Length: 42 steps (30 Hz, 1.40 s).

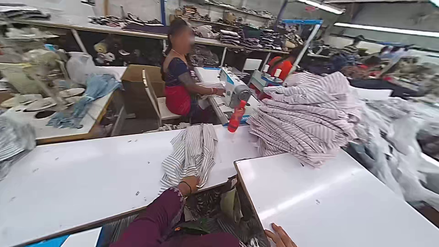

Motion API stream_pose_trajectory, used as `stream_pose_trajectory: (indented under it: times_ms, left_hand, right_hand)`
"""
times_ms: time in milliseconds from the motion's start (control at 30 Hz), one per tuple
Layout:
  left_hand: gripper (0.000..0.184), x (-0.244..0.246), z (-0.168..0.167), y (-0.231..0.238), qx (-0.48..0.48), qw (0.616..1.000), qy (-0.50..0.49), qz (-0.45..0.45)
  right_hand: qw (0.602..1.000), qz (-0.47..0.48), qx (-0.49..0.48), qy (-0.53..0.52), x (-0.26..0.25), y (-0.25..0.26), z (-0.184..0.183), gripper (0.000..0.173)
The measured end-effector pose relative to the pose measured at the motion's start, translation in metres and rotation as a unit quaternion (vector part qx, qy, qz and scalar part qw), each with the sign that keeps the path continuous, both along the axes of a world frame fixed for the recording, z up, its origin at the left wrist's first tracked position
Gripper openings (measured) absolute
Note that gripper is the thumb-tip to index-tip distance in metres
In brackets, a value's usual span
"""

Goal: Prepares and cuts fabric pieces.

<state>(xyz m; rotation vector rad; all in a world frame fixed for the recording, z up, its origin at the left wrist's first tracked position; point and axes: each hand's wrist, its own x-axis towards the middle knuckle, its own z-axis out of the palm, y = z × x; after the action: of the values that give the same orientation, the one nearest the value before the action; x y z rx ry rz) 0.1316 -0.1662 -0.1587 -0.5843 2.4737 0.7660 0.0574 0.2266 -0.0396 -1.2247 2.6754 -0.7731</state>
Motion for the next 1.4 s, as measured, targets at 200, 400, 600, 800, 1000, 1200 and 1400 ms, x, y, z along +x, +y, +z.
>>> stream_pose_trajectory:
  times_ms: [200, 400, 600, 800, 1000, 1200, 1400]
  left_hand:
    - [0.036, -0.034, 0.007, -0.020, 0.017, 0.990, -0.086, -0.107]
    - [0.045, -0.054, 0.023, -0.004, -0.059, 0.977, -0.153, -0.140]
    - [0.031, -0.057, 0.015, 0.009, -0.080, 0.968, -0.153, -0.180]
    - [0.031, -0.063, 0.022, 0.004, -0.068, 0.963, -0.180, -0.189]
    - [0.039, -0.056, 0.021, 0.003, -0.054, 0.973, -0.156, -0.163]
    - [0.045, -0.026, 0.025, 0.002, 0.019, 0.998, -0.001, 0.056]
    - [0.048, 0.004, 0.041, -0.004, 0.082, 0.934, 0.189, 0.291]
  right_hand:
    - [0.994, -0.077, 0.068, -0.021, -0.012, -0.032, 0.009, 0.050]
    - [0.986, -0.118, 0.120, -0.022, -0.023, -0.063, 0.007, 0.074]
    - [0.987, -0.101, 0.121, -0.013, -0.026, -0.062, 0.003, 0.070]
    - [0.987, -0.094, 0.129, -0.027, -0.022, -0.061, 0.006, 0.073]
    - [0.985, -0.089, 0.136, -0.059, -0.018, -0.061, 0.017, 0.085]
    - [0.989, -0.081, 0.114, -0.053, -0.021, -0.051, 0.007, 0.074]
    - [0.996, -0.033, 0.066, -0.042, -0.007, -0.014, 0.001, 0.061]
